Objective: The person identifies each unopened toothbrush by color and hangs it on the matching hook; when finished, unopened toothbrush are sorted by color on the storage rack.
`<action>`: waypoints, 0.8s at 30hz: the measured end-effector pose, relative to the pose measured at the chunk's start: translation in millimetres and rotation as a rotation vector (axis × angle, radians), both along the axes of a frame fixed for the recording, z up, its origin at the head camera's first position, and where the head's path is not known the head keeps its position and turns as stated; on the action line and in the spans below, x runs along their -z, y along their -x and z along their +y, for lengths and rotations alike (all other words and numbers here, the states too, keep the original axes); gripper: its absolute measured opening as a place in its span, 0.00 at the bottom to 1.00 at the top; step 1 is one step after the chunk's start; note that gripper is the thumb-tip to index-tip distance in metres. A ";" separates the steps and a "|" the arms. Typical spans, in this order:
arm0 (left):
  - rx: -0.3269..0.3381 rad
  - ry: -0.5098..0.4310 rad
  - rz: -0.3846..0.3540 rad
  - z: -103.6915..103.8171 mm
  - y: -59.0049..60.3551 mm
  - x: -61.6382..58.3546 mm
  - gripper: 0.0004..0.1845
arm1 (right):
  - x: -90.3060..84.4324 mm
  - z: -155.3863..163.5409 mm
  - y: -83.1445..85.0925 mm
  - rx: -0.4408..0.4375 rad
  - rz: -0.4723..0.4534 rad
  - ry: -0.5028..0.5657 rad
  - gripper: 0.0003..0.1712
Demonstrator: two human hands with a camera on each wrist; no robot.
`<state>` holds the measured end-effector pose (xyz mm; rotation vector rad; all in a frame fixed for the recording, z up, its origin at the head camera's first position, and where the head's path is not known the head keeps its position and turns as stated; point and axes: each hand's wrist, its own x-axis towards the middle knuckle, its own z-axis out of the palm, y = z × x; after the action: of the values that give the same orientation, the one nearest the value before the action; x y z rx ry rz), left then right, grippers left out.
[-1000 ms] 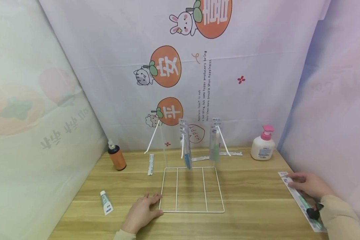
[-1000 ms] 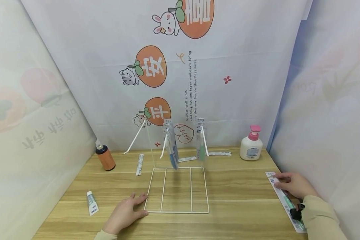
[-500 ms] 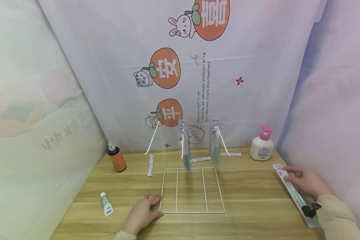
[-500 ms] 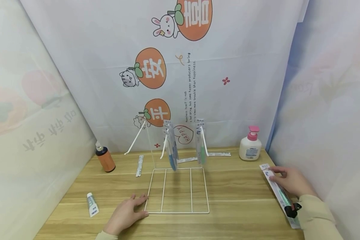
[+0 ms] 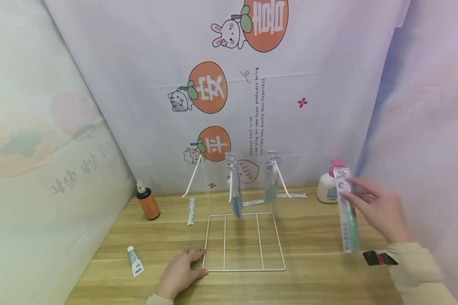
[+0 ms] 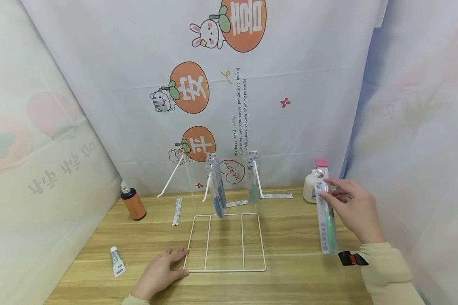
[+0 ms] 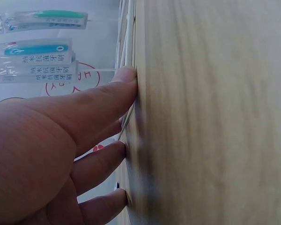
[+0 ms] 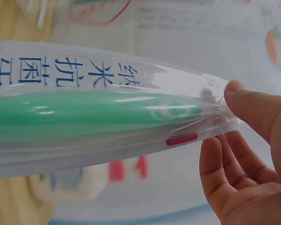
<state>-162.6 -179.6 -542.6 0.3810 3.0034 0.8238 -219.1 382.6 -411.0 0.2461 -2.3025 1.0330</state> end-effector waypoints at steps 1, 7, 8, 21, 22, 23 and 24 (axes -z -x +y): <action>-0.001 0.000 0.000 -0.1 0.1 0.3 0.35 | -7.0 -9.3 -4.1 -0.011 0.046 0.025 0.26; -0.009 0.005 0.003 -0.7 -0.1 2.3 0.35 | -35.8 -56.1 -31.2 -0.149 0.270 0.105 0.32; -0.009 0.005 0.003 -0.9 -0.1 2.5 0.35 | -38.4 -63.1 -35.6 -0.183 0.299 0.110 0.34; 0.001 0.007 0.012 0.2 -2.0 -0.7 0.34 | -29.0 -131.1 -71.2 -0.425 0.397 0.186 0.40; 0.003 0.007 0.014 -0.1 -1.8 -0.5 0.34 | -27.3 -134.0 -71.5 -0.430 0.396 0.188 0.39; 0.004 0.008 0.016 -0.3 -1.7 -0.4 0.34 | -25.6 -136.6 -72.0 -0.430 0.394 0.189 0.39; 0.005 0.009 0.018 -0.5 -1.6 -0.3 0.34 | -24.0 -138.8 -72.5 -0.429 0.389 0.192 0.39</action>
<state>-161.1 -180.2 -542.3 0.3973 3.0207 0.8104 -146.7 243.8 -387.0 0.8119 -1.8239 1.2736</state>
